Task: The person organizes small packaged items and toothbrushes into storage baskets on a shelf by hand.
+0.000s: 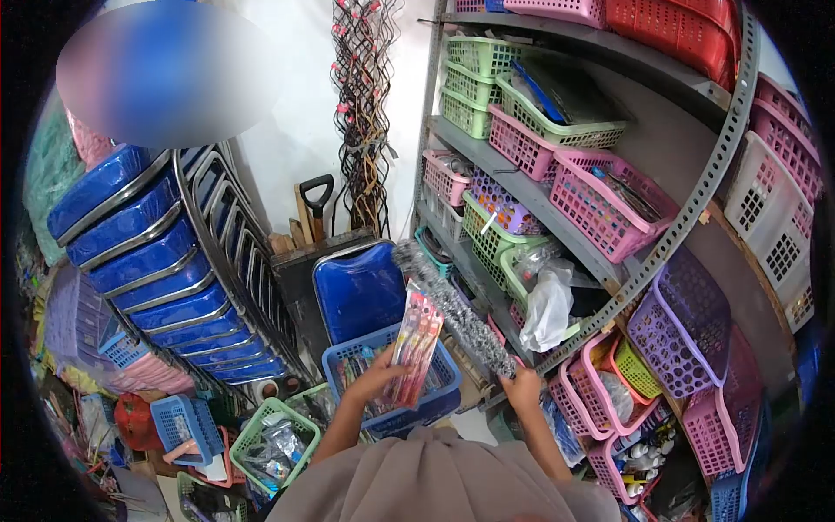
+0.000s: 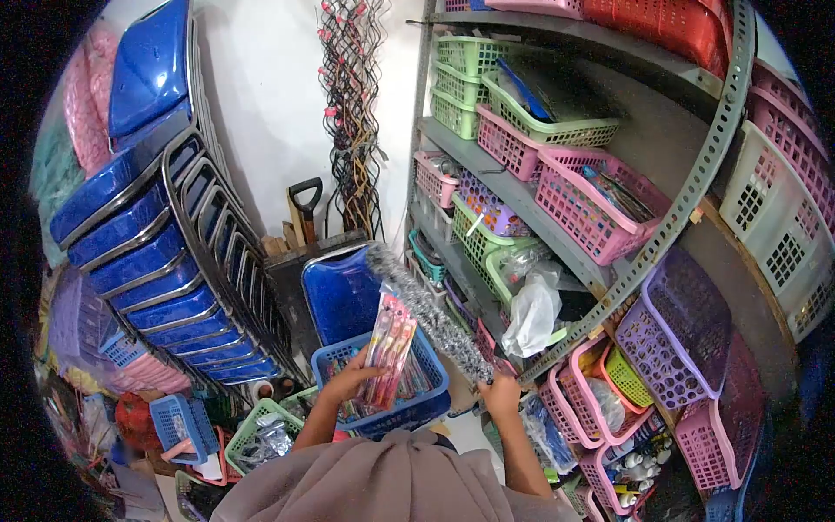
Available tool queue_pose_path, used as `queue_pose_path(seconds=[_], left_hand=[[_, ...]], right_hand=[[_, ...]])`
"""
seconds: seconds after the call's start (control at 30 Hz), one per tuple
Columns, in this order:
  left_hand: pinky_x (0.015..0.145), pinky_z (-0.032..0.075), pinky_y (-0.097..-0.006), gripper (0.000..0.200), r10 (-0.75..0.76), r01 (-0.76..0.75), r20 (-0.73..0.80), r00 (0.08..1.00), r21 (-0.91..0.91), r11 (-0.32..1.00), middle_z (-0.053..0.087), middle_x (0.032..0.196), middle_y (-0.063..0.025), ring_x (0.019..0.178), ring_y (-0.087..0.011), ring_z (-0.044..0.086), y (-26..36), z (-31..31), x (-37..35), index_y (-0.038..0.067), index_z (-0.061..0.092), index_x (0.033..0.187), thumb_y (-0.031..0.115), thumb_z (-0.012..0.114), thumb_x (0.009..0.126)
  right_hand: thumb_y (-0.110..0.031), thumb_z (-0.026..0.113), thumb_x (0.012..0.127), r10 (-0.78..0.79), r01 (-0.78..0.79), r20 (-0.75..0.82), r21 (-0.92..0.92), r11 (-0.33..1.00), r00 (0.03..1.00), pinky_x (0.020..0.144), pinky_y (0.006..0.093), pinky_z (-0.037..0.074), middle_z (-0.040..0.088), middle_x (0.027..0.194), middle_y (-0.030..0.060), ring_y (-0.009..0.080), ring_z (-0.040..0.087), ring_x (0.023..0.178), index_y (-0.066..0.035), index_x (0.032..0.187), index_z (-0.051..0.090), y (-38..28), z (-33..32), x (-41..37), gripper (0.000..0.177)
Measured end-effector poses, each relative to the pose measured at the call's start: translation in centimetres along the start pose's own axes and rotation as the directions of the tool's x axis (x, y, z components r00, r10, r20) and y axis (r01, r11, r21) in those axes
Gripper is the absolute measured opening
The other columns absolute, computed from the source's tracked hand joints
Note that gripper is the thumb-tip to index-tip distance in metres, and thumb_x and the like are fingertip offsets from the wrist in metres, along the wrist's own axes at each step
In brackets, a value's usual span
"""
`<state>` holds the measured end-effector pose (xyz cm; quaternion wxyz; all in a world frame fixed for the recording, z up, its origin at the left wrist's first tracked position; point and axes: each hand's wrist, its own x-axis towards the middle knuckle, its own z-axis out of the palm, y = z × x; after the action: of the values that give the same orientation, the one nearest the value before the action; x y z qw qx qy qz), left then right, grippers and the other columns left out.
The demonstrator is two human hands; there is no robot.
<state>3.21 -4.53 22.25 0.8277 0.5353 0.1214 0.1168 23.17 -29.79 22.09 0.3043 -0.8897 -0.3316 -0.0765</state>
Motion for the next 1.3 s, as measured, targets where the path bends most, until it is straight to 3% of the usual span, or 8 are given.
queue_pose_path(seconds=[0.13, 0.43, 0.6, 0.7, 0.77, 0.97, 1.07, 1.3], left_hand=[[0.094, 0.042, -0.0354, 0.065, -0.225, 0.187, -0.120, 0.967, -0.268, 0.945, 0.050, 0.125, -0.0102, 0.109, -0.0229, 0.053, 0.6, -0.5, -0.5, 0.007, 0.031, 0.137, 0.009, 0.060, 0.079], [0.084, 0.047, -0.0375, 0.037, -0.020, -0.136, -0.266, 0.964, -0.555, 0.820, 0.064, 0.097, -0.0127, 0.089, -0.0246, 0.061, -3.2, -4.9, -0.6, 0.001, 0.060, 0.106, 0.030, 0.043, 0.091], [0.085, 0.047, -0.0376, 0.035, -0.003, -0.199, -0.334, 0.943, -0.571, 0.796, 0.064, 0.098, -0.0131, 0.089, -0.0251, 0.061, -2.1, -2.9, -0.7, 0.001, 0.060, 0.105, 0.029, 0.043, 0.091], [0.086, 0.047, -0.0365, 0.036, 0.049, -0.246, -0.336, 0.940, -0.574, 0.781, 0.064, 0.100, -0.0137, 0.091, -0.0250, 0.061, -3.0, -3.6, -0.4, 0.000, 0.059, 0.107, 0.029, 0.045, 0.091], [0.085, 0.047, -0.0365, 0.036, -0.061, -0.170, -0.319, 0.946, -0.647, 0.743, 0.064, 0.099, -0.0140, 0.090, -0.0248, 0.061, -0.6, -2.1, -0.8, 0.001, 0.060, 0.105, 0.030, 0.047, 0.090], [0.084, 0.048, -0.0375, 0.036, 0.109, -0.309, -0.376, 0.920, -0.526, 0.792, 0.064, 0.099, -0.0143, 0.089, -0.0258, 0.062, -3.0, -3.7, -0.3, 0.000, 0.059, 0.105, 0.031, 0.048, 0.089], [0.085, 0.048, -0.0375, 0.037, -0.028, -0.241, -0.372, 0.928, -0.655, 0.716, 0.063, 0.101, -0.0137, 0.089, -0.0260, 0.061, 0.0, -1.3, -0.8, 0.000, 0.056, 0.109, 0.031, 0.047, 0.090], [0.091, 0.046, -0.0387, 0.040, 0.089, -0.276, -0.293, 0.952, -0.695, 0.664, 0.059, 0.114, -0.0153, 0.100, -0.0274, 0.059, -1.8, -2.4, 0.7, 0.000, 0.053, 0.118, 0.029, 0.045, 0.092]], right_hand=[[-0.025, 0.074, 0.060, -0.161, 0.186, 0.194, -0.117, 0.976, 0.968, 0.058, 0.0448, 0.048, 0.059, 0.066, 0.0208, 0.0385, 0.060, 0.064, -0.001, 0.071, 0.060, 0.2, -0.3, -0.7, 0.030], [-0.025, 0.071, 0.063, -0.190, 0.194, 0.287, 0.012, 0.981, 0.939, 0.062, 0.0460, 0.048, 0.059, 0.069, 0.0208, 0.0390, 0.060, 0.069, -0.001, 0.075, 0.060, -1.4, 0.2, -1.3, 0.029], [-0.023, 0.071, 0.061, -0.131, 0.118, 0.162, 0.085, 0.989, 0.978, 0.061, 0.0451, 0.048, 0.060, 0.068, 0.0193, 0.0375, 0.060, 0.068, -0.002, 0.075, 0.061, -0.5, 2.7, -2.0, 0.027], [-0.022, 0.071, 0.061, -0.370, 0.376, 0.274, 0.032, 0.926, 0.888, 0.059, 0.0446, 0.048, 0.060, 0.067, 0.0185, 0.0373, 0.060, 0.066, -0.002, 0.073, 0.060, -2.0, 1.2, -1.1, 0.026], [-0.022, 0.071, 0.060, -0.105, 0.094, 0.239, 0.059, 0.994, 0.965, 0.057, 0.0445, 0.048, 0.060, 0.066, 0.0172, 0.0372, 0.060, 0.064, -0.001, 0.073, 0.059, -2.1, 1.8, -0.9, 0.027], [-0.020, 0.070, 0.062, -0.326, 0.335, 0.249, 0.005, 0.942, 0.912, 0.059, 0.0444, 0.047, 0.059, 0.068, 0.0207, 0.0379, 0.060, 0.066, -0.002, 0.076, 0.063, -2.7, 1.5, -0.9, 0.024], [-0.017, 0.067, 0.061, -0.103, 0.090, 0.176, 0.083, 0.992, 0.979, 0.059, 0.0445, 0.047, 0.059, 0.067, 0.0198, 0.0380, 0.060, 0.065, -0.003, 0.075, 0.062, -2.4, 2.7, -1.2, 0.020], [-0.017, 0.066, 0.063, -0.235, 0.230, 0.265, 0.050, 0.972, 0.935, 0.060, 0.0452, 0.048, 0.059, 0.064, 0.0202, 0.0381, 0.060, 0.064, -0.002, 0.074, 0.062, -2.8, 2.1, -1.2, 0.019]])
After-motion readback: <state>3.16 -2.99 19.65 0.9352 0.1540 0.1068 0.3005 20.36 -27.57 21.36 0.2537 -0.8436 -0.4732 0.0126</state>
